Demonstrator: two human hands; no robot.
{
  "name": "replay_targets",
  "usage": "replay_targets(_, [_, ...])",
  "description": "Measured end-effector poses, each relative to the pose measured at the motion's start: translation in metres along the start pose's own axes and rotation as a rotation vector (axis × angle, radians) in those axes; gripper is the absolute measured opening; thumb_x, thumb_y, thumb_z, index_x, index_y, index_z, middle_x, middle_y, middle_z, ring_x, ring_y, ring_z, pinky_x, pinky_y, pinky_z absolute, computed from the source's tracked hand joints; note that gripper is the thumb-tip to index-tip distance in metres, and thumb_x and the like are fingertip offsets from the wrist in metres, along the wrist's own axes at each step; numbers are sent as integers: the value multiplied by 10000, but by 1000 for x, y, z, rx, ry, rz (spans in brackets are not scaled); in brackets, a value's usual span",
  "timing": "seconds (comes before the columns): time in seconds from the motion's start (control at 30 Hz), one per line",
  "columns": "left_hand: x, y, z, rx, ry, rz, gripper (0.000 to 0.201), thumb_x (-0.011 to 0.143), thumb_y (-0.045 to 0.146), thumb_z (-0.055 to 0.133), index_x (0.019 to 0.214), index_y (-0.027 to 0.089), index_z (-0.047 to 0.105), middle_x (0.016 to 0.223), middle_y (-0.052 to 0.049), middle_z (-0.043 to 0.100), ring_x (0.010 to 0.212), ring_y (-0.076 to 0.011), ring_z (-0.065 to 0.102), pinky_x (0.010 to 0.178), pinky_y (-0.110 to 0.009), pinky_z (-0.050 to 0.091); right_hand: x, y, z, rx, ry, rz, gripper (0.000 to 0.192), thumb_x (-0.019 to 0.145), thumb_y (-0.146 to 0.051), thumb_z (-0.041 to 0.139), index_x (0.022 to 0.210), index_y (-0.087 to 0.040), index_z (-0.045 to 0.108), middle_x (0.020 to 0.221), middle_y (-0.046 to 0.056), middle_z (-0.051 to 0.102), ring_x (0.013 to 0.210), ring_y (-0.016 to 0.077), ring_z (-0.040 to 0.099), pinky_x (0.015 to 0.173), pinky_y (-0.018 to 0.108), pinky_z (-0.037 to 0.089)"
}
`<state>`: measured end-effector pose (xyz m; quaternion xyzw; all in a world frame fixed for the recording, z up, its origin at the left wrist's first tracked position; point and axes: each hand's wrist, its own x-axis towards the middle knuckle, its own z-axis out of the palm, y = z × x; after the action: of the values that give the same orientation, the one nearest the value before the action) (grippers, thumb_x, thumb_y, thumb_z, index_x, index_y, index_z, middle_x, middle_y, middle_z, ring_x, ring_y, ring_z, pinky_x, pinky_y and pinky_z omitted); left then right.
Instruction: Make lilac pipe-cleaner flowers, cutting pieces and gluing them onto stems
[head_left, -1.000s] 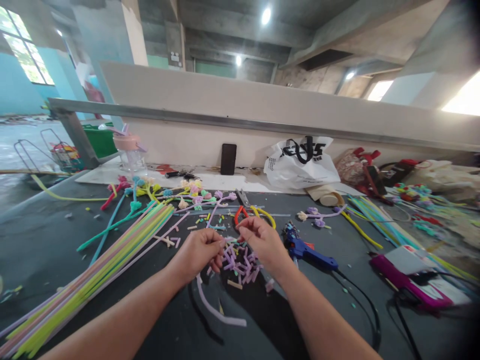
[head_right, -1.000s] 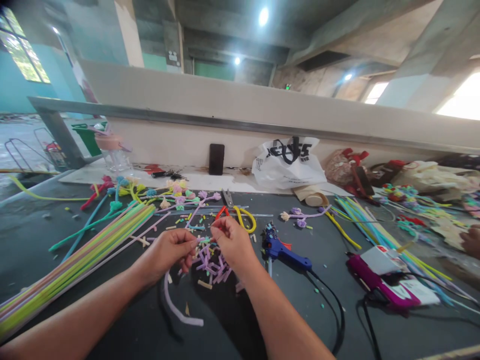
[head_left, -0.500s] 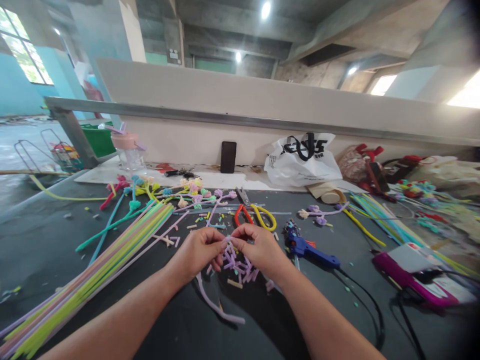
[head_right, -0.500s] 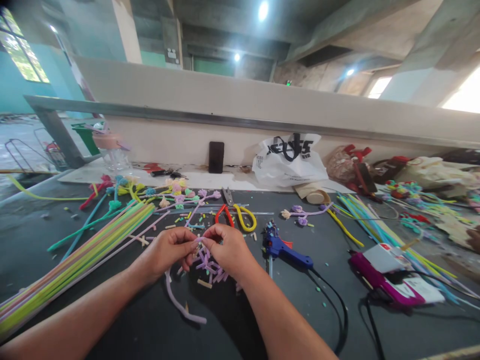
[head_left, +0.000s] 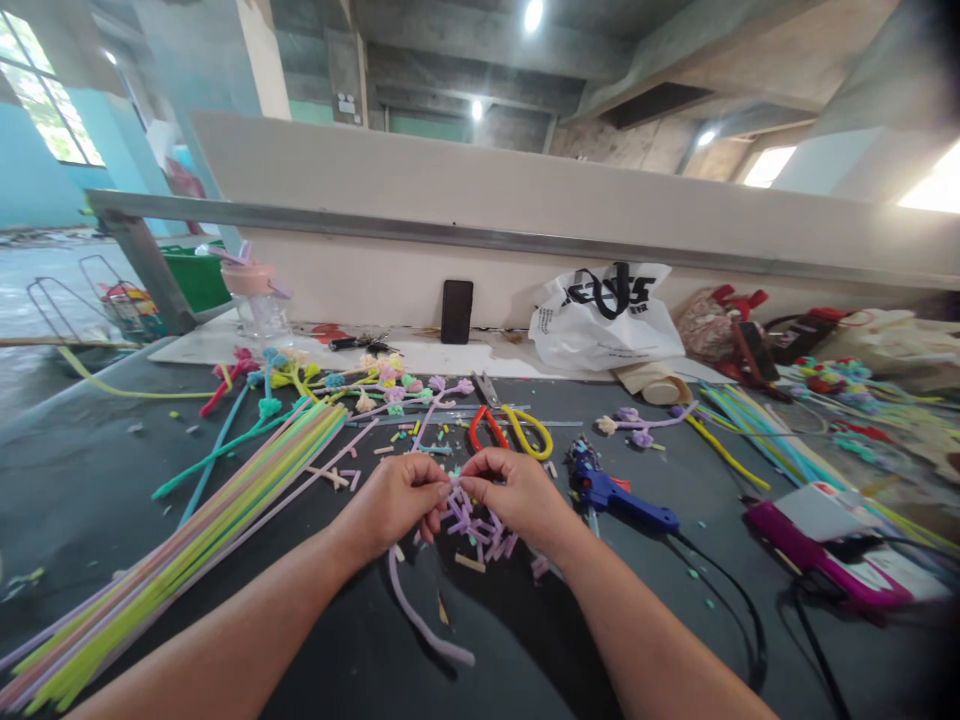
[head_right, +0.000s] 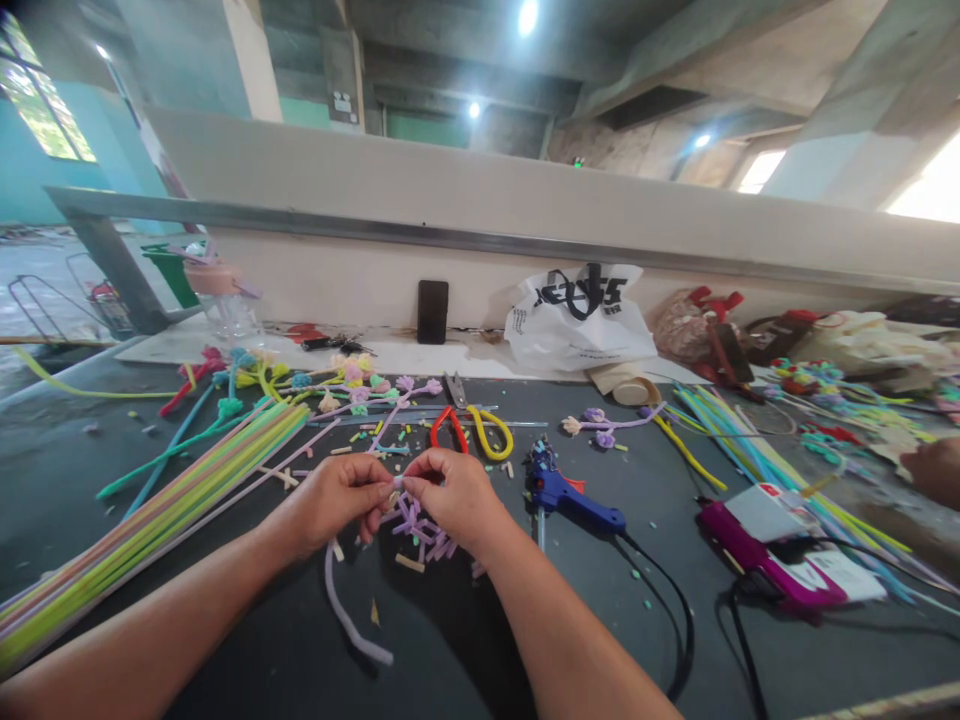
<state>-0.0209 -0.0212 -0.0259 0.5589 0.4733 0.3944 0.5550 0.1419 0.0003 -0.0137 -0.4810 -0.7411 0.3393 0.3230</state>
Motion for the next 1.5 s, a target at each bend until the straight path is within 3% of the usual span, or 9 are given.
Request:
replay_targets(0.23, [-1, 3, 1, 25, -35, -24, 185, 706, 302, 554, 616, 146, 510, 416, 42, 511, 333, -80, 467, 359, -197, 415, 2, 7, 0, 109, -58, 67, 63, 670, -213, 588, 655, -153, 602, 530, -32, 545, 495, 87, 462, 478, 193, 359])
replay_targets(0.47, [0, 0, 3, -3, 18, -41, 134, 692, 275, 557, 717, 145, 537, 476, 41, 547, 371, -91, 512, 373, -204, 444, 4, 8, -2, 14, 27, 40, 66, 664, -206, 585, 653, -150, 618, 536, -29, 547, 487, 79, 437, 459, 182, 337])
replay_targets(0.67, [0, -3, 3, 88, 33, -9, 128, 709, 275, 538, 739, 150, 547, 410, 56, 514, 331, -86, 488, 356, -183, 419, 4, 7, -2, -48, 39, 31, 62, 666, -190, 580, 655, -148, 625, 552, -23, 568, 510, 86, 465, 488, 188, 356])
replay_targets(0.83, [-1, -3, 4, 133, 49, -9, 160, 720, 295, 526, 641, 156, 533, 391, 54, 494, 313, -77, 460, 338, -174, 394, 3, 8, -1, -52, 18, 24, 55, 670, -194, 584, 652, -152, 613, 546, -30, 557, 508, 85, 463, 493, 192, 360])
replay_targets(1.0, [2, -5, 0, 7, 27, -29, 229, 720, 350, 551, 619, 149, 513, 402, 45, 499, 309, -72, 437, 338, -184, 386, 5, 8, -12, -29, 52, -15, 118, 715, -250, 560, 769, -158, 610, 632, -15, 587, 541, 99, 495, 513, 202, 381])
replay_targets(1.13, [6, -8, -5, -159, 16, -66, 297, 693, 410, 597, 618, 135, 513, 429, 35, 512, 345, -65, 458, 371, -179, 394, 8, 15, -26, -293, 178, -32, 73, 718, -197, 540, 740, -185, 609, 676, -7, 607, 587, 118, 519, 576, 225, 380])
replay_targets(1.27, [6, -8, -6, -219, 7, -86, 300, 683, 402, 617, 623, 130, 506, 457, 33, 519, 370, -60, 466, 370, -169, 386, 5, 21, -32, -521, 33, 9, 131, 681, -104, 538, 683, -202, 625, 692, 4, 628, 660, 138, 548, 596, 229, 352])
replay_targets(1.4, [7, -9, -4, -227, 11, -99, 293, 676, 394, 627, 632, 135, 496, 486, 36, 529, 378, -58, 469, 363, -166, 388, -2, 19, -30, -587, -146, 14, 16, 652, -211, 627, 640, -216, 634, 636, -2, 627, 601, 140, 546, 527, 227, 311])
replay_targets(1.5, [8, -10, -2, -216, 15, -120, 288, 679, 389, 625, 638, 134, 498, 478, 38, 523, 374, -57, 466, 362, -165, 393, -7, 14, -26, -682, -215, -29, 45, 600, -250, 673, 610, -221, 641, 634, 8, 643, 583, 153, 552, 500, 238, 275])
